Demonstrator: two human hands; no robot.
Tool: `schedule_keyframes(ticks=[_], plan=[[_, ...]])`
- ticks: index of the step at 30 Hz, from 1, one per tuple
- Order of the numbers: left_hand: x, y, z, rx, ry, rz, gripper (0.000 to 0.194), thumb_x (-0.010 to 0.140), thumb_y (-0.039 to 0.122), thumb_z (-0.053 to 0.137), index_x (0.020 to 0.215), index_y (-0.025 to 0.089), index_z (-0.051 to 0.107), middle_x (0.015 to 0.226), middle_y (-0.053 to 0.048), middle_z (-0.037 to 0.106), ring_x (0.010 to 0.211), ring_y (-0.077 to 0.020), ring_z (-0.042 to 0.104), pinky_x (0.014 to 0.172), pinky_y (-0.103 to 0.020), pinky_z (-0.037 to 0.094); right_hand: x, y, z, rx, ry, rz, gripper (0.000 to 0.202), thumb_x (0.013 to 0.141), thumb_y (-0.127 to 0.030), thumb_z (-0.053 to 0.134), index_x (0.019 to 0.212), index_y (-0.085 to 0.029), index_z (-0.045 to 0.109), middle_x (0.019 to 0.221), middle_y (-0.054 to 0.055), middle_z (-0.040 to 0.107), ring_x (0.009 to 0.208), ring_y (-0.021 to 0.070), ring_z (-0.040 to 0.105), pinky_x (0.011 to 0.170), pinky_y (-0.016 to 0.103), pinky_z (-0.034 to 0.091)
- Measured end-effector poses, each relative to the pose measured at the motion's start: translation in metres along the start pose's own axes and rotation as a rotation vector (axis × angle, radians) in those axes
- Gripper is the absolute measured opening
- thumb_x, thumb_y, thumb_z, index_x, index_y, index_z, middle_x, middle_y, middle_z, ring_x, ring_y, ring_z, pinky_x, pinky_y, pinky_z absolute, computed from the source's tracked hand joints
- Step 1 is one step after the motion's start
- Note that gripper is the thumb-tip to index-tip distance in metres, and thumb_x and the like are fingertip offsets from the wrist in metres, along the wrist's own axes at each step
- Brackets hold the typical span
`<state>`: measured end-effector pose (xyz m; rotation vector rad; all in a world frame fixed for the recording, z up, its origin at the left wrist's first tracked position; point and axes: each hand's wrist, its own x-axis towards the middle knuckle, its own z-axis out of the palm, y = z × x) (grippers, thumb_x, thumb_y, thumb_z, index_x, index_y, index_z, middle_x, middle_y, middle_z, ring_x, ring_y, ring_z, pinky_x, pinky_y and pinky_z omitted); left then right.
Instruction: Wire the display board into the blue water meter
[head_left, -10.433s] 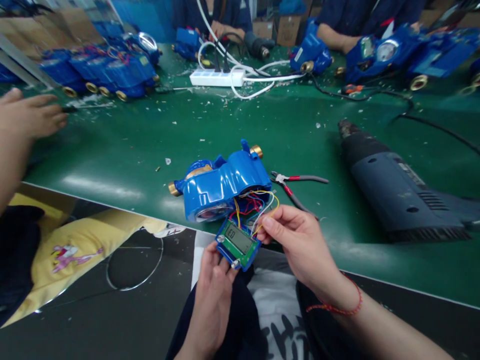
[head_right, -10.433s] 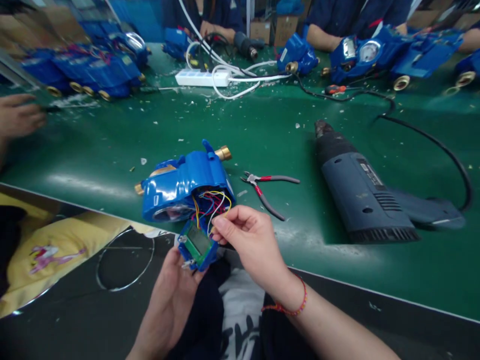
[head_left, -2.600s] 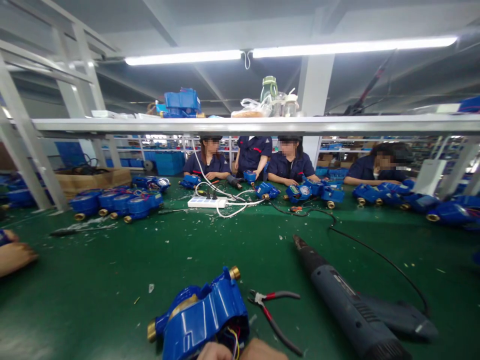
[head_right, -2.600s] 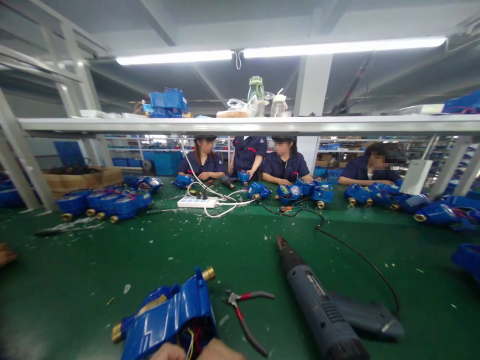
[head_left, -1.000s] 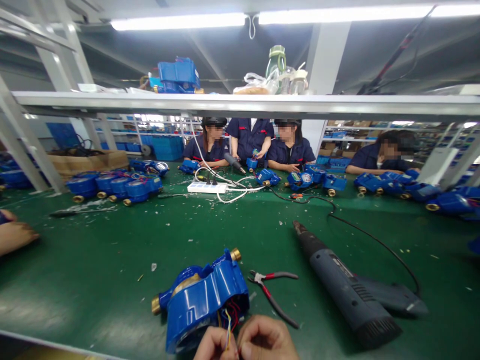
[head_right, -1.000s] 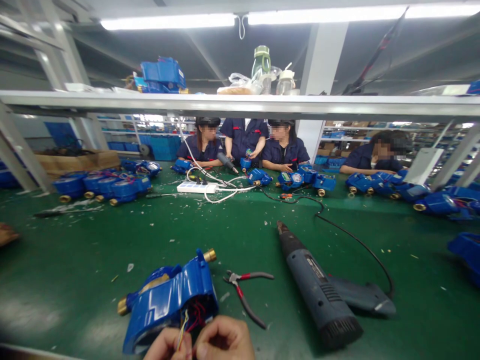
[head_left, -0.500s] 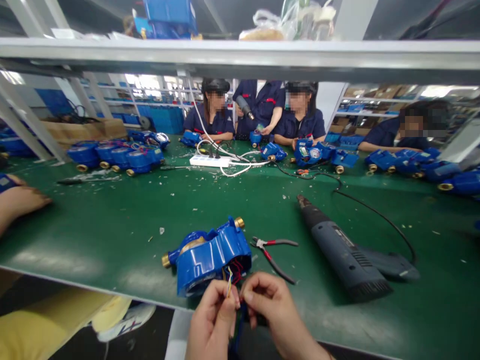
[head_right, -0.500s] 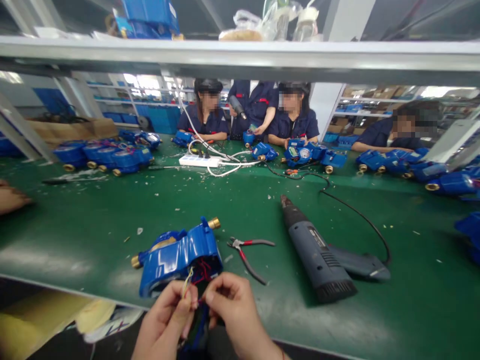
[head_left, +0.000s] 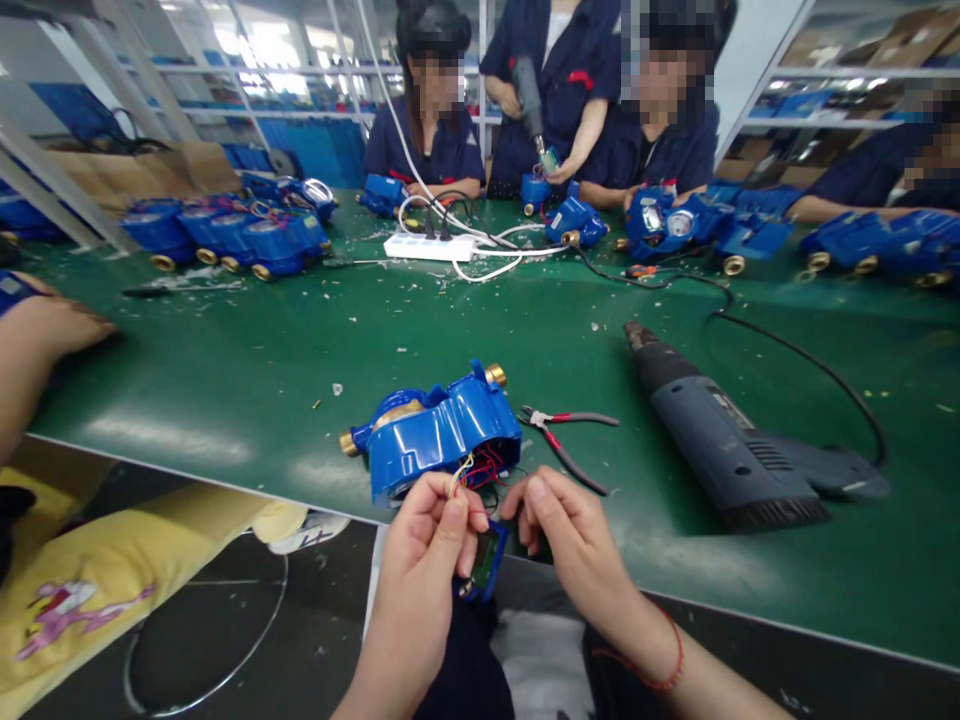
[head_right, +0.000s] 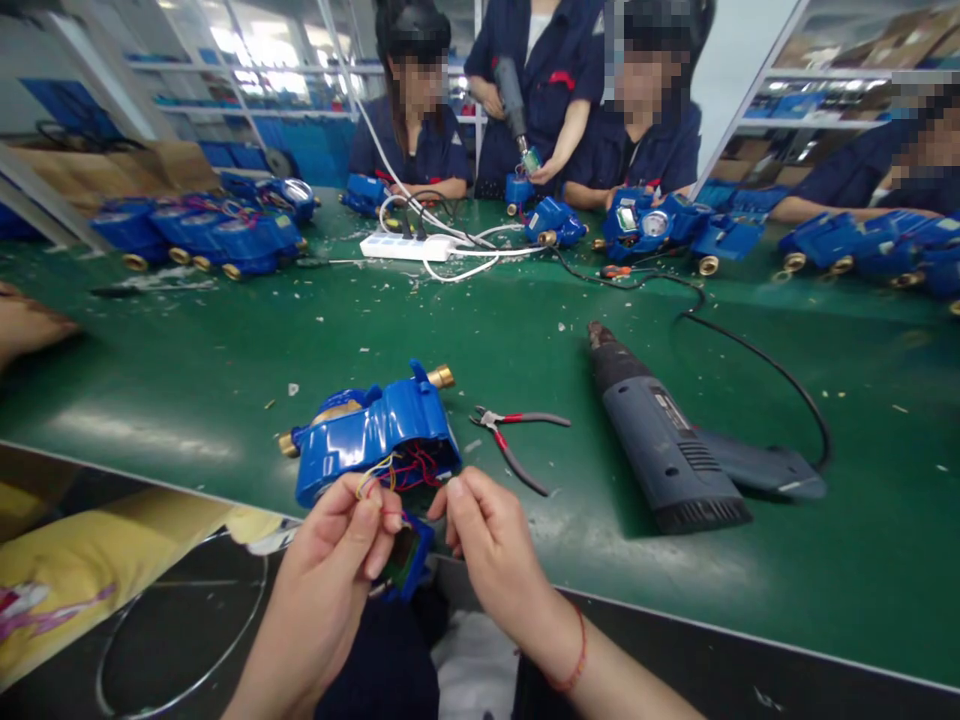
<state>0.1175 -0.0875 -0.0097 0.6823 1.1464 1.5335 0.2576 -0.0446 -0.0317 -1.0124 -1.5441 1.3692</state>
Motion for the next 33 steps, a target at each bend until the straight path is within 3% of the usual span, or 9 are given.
schedule_keyframes(ticks=[2,6,16,26,33], plan=[[0.0,0.001,0.0,0.004,0.002,-0.004,0.029,0.085,0.041,0.071,0.077,0.017,0.057,0.066,0.005,0.06,0.045,-0.0018,0.039,0.047,-0.014,0.031,0.0,-0.002,0.0,-0.057,0.019,-0.043,0.038,0.098,-0.045,0.045,0.081,-0.016,0.062,0.065,-0.001,0.053,0.056,0.0089,0.048,0.052,0.022,0.038],[0.0,0.001,0.0,0.04,0.014,-0.002,0.029,0.085,0.042,0.071,0.076,0.017,0.058,0.065,0.006,0.058,0.047,-0.0026,0.038,0.047,-0.015,0.031,0.003,-0.008,0.004,-0.021,-0.089,-0.083,0.018,0.092,-0.034,0.059,0.097,-0.019,0.067,0.085,0.002,0.066,0.068,0.011,0.057,0.06,0.023,0.043],[-0.001,-0.006,-0.001,0.161,0.031,0.058,0.033,0.087,0.047,0.066,0.075,0.018,0.057,0.06,0.007,0.047,0.049,-0.0054,0.036,0.048,-0.017,0.03,0.009,-0.011,0.009,0.108,-0.085,0.021,0.015,0.083,-0.03,0.065,0.076,-0.016,0.066,0.066,-0.001,0.058,0.059,0.0093,0.047,0.054,0.021,0.036],[-0.003,-0.009,0.007,0.032,0.049,0.033,0.035,0.087,0.046,0.066,0.07,0.017,0.054,0.06,0.007,0.044,0.047,-0.0052,0.03,0.046,-0.017,0.026,0.008,-0.014,0.021,0.535,0.064,0.26,0.02,0.07,-0.031,0.074,0.068,-0.015,0.062,0.059,-0.002,0.059,0.048,0.0053,0.035,0.048,0.021,0.026],[-0.005,-0.01,0.006,-0.032,0.03,0.025,0.034,0.089,0.043,0.064,0.071,0.017,0.053,0.062,0.006,0.046,0.049,-0.0046,0.031,0.048,-0.017,0.028,0.008,-0.014,0.023,0.643,0.118,0.295,0.02,0.067,-0.029,0.075,0.067,-0.014,0.063,0.058,-0.001,0.062,0.044,0.004,0.037,0.045,0.019,0.024]])
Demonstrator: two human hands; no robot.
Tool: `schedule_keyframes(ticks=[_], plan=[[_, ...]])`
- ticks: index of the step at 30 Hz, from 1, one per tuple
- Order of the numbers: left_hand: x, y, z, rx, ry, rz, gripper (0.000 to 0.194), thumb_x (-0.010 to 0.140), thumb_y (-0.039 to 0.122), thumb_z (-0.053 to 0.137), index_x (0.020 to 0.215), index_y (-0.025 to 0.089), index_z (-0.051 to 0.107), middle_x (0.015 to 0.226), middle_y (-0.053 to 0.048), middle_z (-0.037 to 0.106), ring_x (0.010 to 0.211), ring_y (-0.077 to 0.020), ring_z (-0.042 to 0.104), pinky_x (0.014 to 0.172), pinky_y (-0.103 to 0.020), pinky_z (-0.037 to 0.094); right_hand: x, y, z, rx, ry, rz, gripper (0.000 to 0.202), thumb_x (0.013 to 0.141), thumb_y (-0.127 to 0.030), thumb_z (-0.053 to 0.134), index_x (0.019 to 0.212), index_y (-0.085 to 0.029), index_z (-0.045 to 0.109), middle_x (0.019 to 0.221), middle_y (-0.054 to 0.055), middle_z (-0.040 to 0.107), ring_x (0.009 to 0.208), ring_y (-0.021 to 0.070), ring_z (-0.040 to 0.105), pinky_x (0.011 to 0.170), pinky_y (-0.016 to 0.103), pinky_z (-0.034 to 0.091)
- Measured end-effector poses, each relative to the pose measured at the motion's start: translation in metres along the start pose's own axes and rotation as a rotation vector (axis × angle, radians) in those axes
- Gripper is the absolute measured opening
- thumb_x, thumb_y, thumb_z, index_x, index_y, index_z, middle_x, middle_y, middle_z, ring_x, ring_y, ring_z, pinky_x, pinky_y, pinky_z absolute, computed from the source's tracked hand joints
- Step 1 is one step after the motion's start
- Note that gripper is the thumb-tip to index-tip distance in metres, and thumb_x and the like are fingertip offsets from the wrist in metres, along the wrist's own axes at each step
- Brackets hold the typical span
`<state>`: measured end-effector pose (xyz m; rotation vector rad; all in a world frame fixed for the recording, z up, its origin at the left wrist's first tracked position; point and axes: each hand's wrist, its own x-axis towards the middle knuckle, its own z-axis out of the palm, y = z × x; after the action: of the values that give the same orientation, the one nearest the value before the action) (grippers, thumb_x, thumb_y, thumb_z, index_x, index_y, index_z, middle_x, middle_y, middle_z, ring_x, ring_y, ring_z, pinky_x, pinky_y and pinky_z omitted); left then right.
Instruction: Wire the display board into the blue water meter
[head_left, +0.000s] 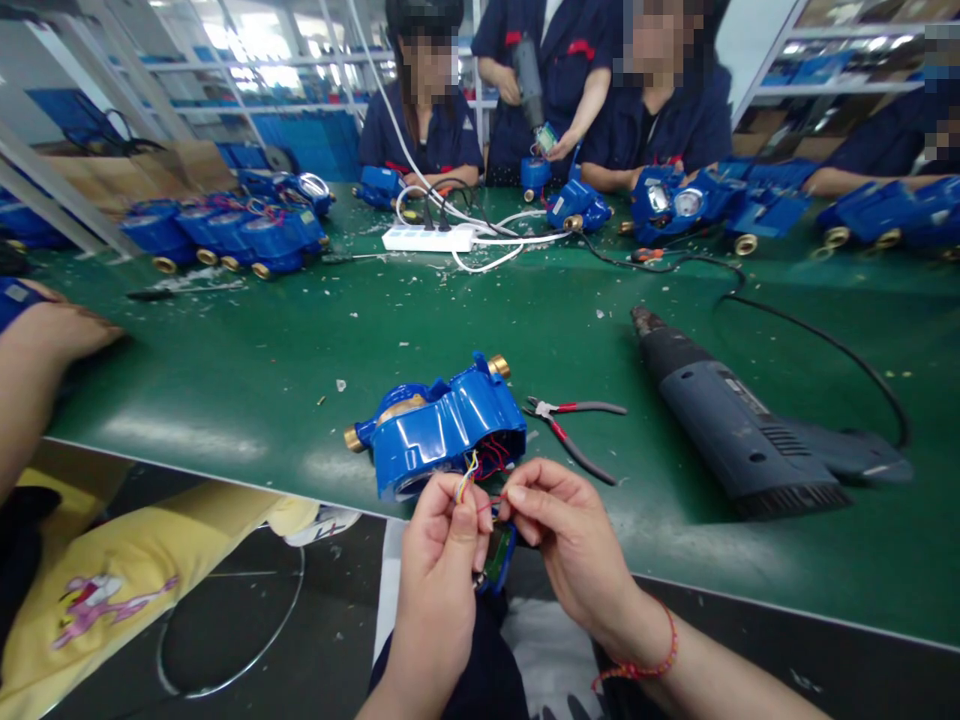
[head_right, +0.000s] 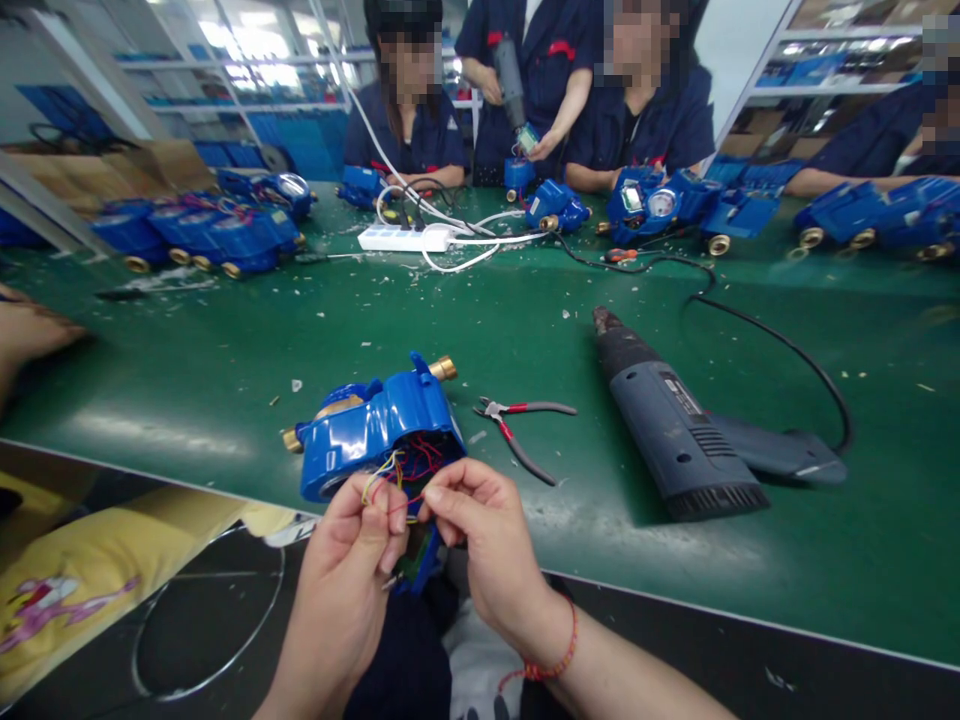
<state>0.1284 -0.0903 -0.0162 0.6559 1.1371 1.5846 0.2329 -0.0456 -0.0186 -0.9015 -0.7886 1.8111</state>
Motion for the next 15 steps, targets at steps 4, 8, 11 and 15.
schedule_keyframes(ticks=[4,8,11,15], plan=[[-0.0005,-0.0006,-0.0008,-0.01,-0.012,-0.013,0.033,0.091,0.042,0.062,0.071,0.017,0.053,0.06,0.007,0.046,0.047,-0.0044,0.03,0.046,-0.017,0.026,0.0005,0.0,0.0005,0.0,0.005,-0.002,0.019,0.068,-0.029,0.075,0.067,-0.014,0.064,0.057,0.0,0.063,0.043,0.0037,0.037,0.044,0.018,0.024],[-0.0015,-0.0004,-0.0013,-0.044,-0.007,-0.016,0.032,0.091,0.04,0.064,0.071,0.017,0.053,0.062,0.006,0.048,0.047,-0.0034,0.032,0.046,-0.016,0.028,0.0009,0.0003,0.0003,-0.019,-0.015,-0.017,0.019,0.07,-0.03,0.075,0.067,-0.015,0.064,0.057,0.0,0.063,0.042,0.0032,0.037,0.043,0.018,0.025],[-0.0017,0.0002,-0.0033,-0.085,-0.001,-0.032,0.03,0.089,0.039,0.065,0.072,0.018,0.054,0.064,0.007,0.05,0.047,-0.0026,0.034,0.046,-0.014,0.03,0.0003,-0.0009,-0.0016,-0.11,-0.038,-0.067,0.018,0.073,-0.031,0.073,0.069,-0.015,0.064,0.059,-0.001,0.062,0.042,0.0035,0.037,0.042,0.018,0.026],[-0.0009,0.0031,-0.006,-0.012,-0.064,-0.026,0.027,0.084,0.043,0.071,0.079,0.019,0.06,0.068,0.004,0.059,0.048,-0.0032,0.044,0.047,-0.013,0.035,-0.002,-0.0053,-0.0066,-0.408,-0.091,-0.237,0.015,0.078,-0.028,0.068,0.07,-0.016,0.065,0.062,-0.001,0.061,0.052,0.0074,0.047,0.049,0.019,0.036]])
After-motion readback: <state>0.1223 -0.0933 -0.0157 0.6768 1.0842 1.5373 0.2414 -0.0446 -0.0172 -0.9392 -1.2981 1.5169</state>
